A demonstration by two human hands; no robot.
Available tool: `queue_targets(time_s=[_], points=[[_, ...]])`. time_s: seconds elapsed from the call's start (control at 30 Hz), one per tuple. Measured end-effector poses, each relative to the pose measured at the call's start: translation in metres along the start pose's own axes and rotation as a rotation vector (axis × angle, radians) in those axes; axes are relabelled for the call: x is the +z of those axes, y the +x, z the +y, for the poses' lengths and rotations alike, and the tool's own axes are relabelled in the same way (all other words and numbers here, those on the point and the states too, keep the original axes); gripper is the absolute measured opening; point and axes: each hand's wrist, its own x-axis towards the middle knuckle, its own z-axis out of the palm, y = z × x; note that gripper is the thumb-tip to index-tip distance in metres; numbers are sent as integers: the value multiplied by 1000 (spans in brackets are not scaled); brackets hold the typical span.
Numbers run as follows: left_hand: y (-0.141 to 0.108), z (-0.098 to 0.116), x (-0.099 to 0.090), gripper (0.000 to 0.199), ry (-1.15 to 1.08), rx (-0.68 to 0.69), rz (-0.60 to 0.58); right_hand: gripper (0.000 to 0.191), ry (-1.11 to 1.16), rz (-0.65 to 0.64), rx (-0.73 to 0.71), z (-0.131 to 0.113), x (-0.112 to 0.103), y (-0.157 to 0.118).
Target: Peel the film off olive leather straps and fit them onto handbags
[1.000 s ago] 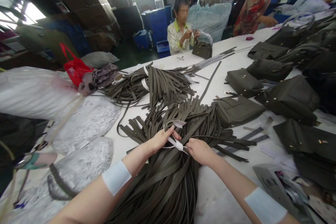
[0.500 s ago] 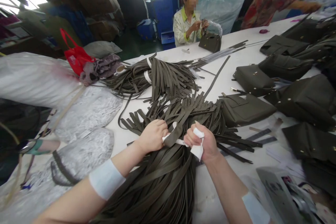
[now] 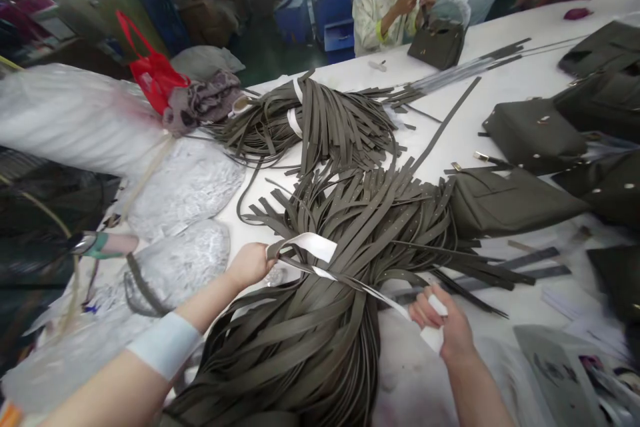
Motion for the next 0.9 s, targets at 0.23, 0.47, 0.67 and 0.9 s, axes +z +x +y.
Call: queue_targets(time_s=[0.23, 0.47, 0.67, 0.9], points=[[-9, 84, -66, 70, -1164, 163, -357, 45, -231, -275, -118, -75, 84, -28], [-6, 159, -64, 64, -1316, 377, -276, 44, -602, -315, 107, -49, 127, -10], [-20, 192, -77, 44, -719, 691, -199, 26, -972, -312, -331, -17, 118, -4], [12, 154, -34, 49, -1082, 555, -154, 53, -1057, -179, -245, -27, 113, 6]])
